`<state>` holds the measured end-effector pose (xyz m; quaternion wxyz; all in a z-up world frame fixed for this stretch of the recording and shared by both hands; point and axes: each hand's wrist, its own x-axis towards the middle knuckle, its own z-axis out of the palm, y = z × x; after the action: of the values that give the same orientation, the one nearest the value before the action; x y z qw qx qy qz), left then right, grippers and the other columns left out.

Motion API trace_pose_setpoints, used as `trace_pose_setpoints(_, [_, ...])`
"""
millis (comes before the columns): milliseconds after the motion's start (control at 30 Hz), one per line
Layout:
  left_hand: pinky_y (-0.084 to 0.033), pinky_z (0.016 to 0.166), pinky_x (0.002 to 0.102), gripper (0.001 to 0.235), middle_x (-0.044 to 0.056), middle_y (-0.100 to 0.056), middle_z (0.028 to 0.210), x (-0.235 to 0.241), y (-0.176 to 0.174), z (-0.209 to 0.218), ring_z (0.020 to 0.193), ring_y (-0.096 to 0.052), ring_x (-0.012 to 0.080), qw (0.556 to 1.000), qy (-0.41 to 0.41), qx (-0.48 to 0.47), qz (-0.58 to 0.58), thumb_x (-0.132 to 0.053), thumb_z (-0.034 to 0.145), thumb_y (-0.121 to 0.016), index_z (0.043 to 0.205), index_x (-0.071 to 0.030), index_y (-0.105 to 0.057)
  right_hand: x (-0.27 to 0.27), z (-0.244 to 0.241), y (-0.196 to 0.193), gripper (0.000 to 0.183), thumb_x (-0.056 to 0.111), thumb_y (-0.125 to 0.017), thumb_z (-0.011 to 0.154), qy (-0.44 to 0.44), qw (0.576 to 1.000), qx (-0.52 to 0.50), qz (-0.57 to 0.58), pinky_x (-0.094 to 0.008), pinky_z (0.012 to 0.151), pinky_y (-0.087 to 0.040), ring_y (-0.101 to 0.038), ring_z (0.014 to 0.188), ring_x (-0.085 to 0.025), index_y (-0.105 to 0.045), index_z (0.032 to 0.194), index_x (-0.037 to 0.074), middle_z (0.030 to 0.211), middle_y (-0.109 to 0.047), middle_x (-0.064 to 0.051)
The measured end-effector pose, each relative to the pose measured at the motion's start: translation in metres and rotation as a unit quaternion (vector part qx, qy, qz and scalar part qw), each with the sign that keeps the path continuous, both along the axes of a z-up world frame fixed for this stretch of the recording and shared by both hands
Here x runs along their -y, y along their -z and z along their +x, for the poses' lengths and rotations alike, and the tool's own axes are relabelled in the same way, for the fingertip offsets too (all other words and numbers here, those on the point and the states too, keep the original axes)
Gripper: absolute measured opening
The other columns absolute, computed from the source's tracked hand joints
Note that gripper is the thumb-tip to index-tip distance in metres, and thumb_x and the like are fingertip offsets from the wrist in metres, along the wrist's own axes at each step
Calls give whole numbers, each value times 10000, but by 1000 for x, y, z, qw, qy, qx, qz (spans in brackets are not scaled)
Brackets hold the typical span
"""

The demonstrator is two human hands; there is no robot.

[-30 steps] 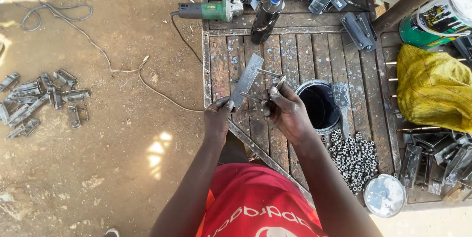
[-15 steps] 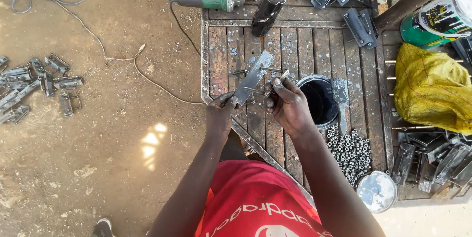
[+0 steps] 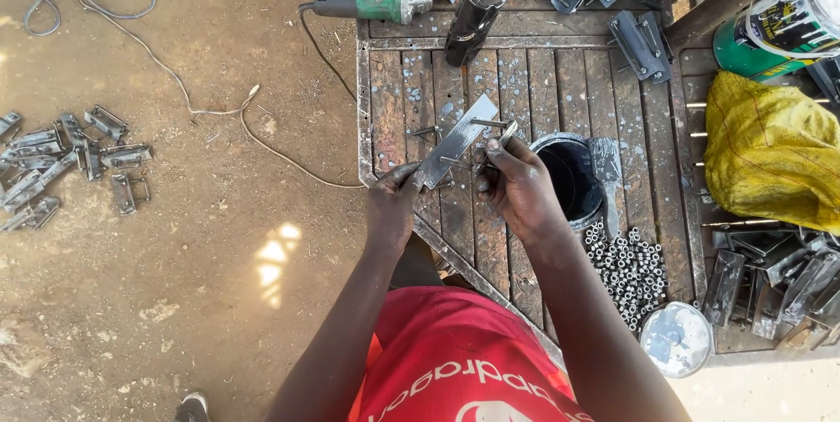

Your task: Painting small metal brackets by dipping them into a paint can and using a brush to spread the paint.

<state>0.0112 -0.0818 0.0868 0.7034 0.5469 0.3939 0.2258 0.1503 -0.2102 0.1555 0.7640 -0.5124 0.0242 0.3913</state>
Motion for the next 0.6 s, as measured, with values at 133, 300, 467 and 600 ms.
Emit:
trace_pose_setpoints(133, [-542,718,311,206,100,-740,817,-3,-7,-3,719,-685,110,1000,7,-11,22,-83,927,-698,1110,-23,-772,-4,-2,7,87,140,-641,1015,0,1000,5,-8,-267,456,-584,-658,545,-195,-593,978,76,794,-625,-78])
trace_pose_setpoints(300, [-556,751,344,190,107,-755,856,-3,5,-8,765,-684,113,999,16,-21,41,-103,923,-707,1088,-54,-787,-11,-10,-21,180,194,-631,1025,-23,995,71,-73,-252,500,-635,-697,598,-162,-583,1033,21,859,-635,-86])
trace_pose_setpoints(467, [-555,811,375,186,106,-779,933,-3,3,-8,875,-700,144,996,41,-43,65,-117,924,-708,1083,-104,-804,7,10,5,338,357,-648,1040,-131,896,276,-321,-379,536,-552,-702,648,-279,-691,1041,22,833,-690,-156])
trace_pose_setpoints(600, [-551,843,383,204,77,-776,945,-5,1,-4,902,-680,130,994,70,-53,72,-144,939,-697,1117,-112,-791,11,14,-14,407,546,-647,1001,-145,786,369,-475,-546,810,-522,-703,931,-438,-749,1034,154,871,-729,-133])
